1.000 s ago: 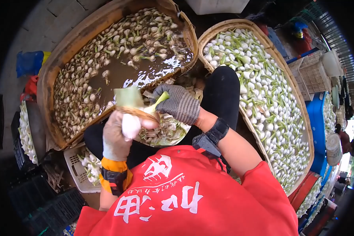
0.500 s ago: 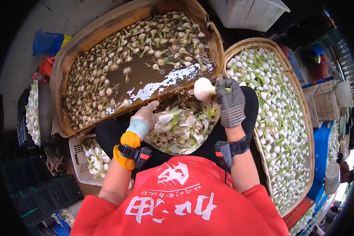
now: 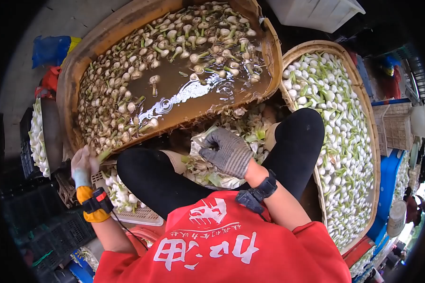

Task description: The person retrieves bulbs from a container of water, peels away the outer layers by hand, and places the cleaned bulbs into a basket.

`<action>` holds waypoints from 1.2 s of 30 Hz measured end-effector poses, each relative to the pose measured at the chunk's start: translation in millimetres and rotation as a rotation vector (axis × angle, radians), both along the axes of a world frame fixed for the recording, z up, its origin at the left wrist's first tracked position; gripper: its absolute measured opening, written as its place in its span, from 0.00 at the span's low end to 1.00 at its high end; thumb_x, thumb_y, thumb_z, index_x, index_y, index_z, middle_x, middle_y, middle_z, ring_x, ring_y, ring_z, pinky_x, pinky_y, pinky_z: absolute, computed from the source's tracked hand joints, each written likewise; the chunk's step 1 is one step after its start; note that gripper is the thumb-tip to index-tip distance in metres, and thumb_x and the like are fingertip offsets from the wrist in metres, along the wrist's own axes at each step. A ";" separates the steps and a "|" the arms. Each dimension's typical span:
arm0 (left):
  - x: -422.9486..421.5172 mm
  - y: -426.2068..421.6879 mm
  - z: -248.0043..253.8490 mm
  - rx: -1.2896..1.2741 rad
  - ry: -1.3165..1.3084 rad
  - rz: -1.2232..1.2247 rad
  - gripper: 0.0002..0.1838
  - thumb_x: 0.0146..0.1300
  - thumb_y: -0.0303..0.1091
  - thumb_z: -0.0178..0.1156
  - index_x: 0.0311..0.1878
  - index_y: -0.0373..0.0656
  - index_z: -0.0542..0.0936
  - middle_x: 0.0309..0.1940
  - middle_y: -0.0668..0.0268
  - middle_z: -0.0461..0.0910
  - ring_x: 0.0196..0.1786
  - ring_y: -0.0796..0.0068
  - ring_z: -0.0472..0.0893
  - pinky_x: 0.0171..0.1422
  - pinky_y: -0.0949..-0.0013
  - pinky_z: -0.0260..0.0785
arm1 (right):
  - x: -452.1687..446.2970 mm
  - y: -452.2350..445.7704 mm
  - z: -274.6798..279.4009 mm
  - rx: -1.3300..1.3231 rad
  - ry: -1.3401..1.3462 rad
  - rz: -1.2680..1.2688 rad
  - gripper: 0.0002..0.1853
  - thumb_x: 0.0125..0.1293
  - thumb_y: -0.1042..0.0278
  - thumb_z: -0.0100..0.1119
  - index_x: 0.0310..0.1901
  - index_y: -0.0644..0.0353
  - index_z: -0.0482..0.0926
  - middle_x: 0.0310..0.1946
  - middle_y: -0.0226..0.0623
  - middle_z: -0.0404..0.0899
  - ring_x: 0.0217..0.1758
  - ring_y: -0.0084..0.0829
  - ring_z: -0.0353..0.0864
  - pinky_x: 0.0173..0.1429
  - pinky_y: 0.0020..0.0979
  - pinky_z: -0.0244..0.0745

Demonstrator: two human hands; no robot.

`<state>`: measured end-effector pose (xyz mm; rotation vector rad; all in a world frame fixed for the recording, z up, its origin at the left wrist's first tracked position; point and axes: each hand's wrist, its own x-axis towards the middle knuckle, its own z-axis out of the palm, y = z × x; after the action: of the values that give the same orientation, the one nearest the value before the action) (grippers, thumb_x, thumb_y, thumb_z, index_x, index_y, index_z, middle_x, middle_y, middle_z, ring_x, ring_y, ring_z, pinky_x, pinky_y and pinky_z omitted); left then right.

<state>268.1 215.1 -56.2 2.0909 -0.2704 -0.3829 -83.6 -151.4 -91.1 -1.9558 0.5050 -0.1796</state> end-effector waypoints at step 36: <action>-230.9 -277.2 7.7 -0.843 1.030 -0.166 0.22 0.73 0.54 0.52 0.45 0.41 0.75 0.37 0.67 0.76 0.37 0.75 0.71 0.44 0.68 0.63 | 13.7 -14.1 45.2 -0.175 -0.283 -0.337 0.10 0.55 0.71 0.68 0.41 0.59 0.83 0.39 0.39 0.82 0.43 0.42 0.80 0.49 0.37 0.76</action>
<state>37.2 -62.1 -48.4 0.8755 0.0321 -1.1474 -69.9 -165.5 -45.8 -1.9588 0.6441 -0.7245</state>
